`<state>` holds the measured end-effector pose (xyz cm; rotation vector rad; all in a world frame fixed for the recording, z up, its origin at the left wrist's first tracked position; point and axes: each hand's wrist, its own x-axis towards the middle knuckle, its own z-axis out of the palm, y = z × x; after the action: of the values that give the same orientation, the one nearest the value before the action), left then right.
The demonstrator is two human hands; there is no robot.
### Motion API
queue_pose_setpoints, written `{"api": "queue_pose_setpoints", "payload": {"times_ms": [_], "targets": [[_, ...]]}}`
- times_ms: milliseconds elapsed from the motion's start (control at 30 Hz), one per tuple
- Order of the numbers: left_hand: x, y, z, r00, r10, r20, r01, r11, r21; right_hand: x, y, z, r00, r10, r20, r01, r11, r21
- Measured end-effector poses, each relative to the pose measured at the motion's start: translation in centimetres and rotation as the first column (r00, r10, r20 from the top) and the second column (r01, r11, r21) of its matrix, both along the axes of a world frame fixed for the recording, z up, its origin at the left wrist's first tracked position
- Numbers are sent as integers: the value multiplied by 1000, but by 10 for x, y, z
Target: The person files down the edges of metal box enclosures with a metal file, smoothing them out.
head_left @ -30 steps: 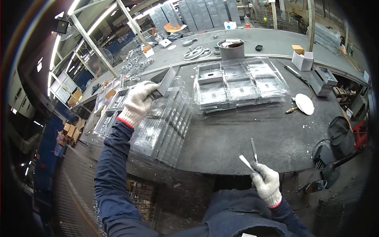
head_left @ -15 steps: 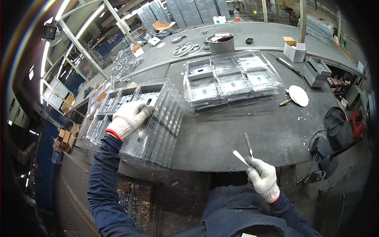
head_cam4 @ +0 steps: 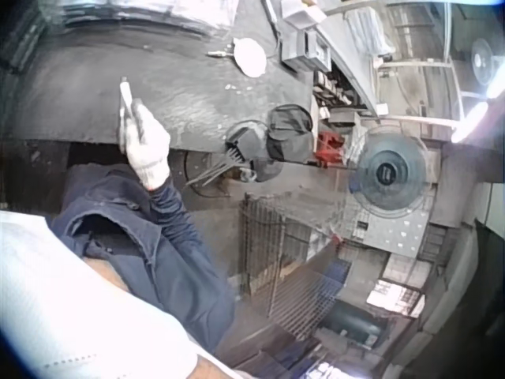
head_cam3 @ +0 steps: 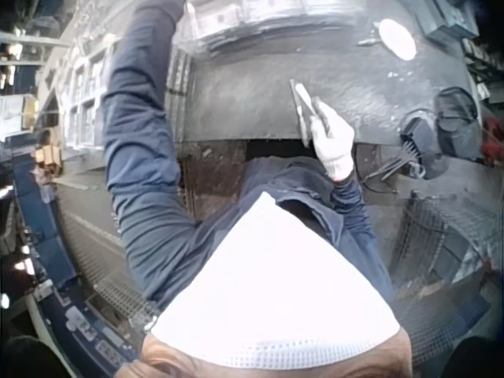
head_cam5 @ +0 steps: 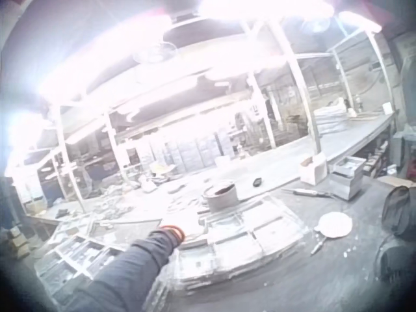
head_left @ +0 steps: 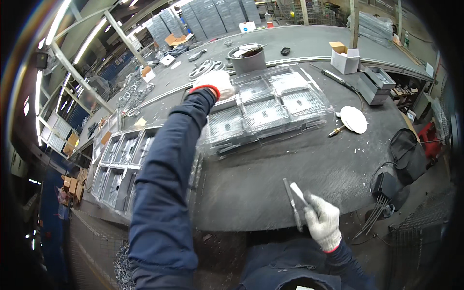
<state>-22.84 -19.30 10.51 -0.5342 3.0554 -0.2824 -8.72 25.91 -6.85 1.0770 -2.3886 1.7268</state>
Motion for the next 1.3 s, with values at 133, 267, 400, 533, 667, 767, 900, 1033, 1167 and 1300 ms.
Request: {"api": "queue_pose_setpoints", "payload": {"times_ms": [133, 267, 400, 533, 667, 767, 900, 1033, 1167, 1300], "targets": [[-60, -22, -69, 980, 165, -108, -156, 984, 90, 2, 28, -32, 998, -60, 12, 60, 997, 38], [-92, -34, -101, 946, 308, -105, -289, 943, 162, -8, 38, -23, 991, -72, 109, 64, 995, 75], [-105, -84, -105, 931, 335, -144, -312, 936, 163, -12, 34, -24, 990, -43, 131, 41, 999, 20], [-106, -70, -91, 840, 375, -393, -327, 927, 185, -13, 24, -19, 993, -31, 111, 33, 999, -15], [-57, -75, -49, 623, 501, -600, -358, 865, 351, -6, 19, 4, 992, 107, 69, -106, 994, -25], [12, -72, -48, 383, 285, -878, -139, 958, 250, 7, 19, 6, 986, 144, 85, -140, 989, -51], [70, 82, -74, -14, 487, -873, 411, 799, 439, 12, 22, -20, 998, 44, 41, -41, 997, -68], [219, 164, -115, 162, 634, -756, 562, 570, 599, 21, 25, -10, 996, 46, -81, -51, 997, -64], [290, 173, -147, 418, 811, -409, 482, 183, 857, 26, 21, -20, 994, 95, -54, -92, 994, 55], [298, 188, -156, 432, 849, -306, 282, 195, 939, 29, 14, -22, 975, 128, -182, -113, 990, 89]]}}
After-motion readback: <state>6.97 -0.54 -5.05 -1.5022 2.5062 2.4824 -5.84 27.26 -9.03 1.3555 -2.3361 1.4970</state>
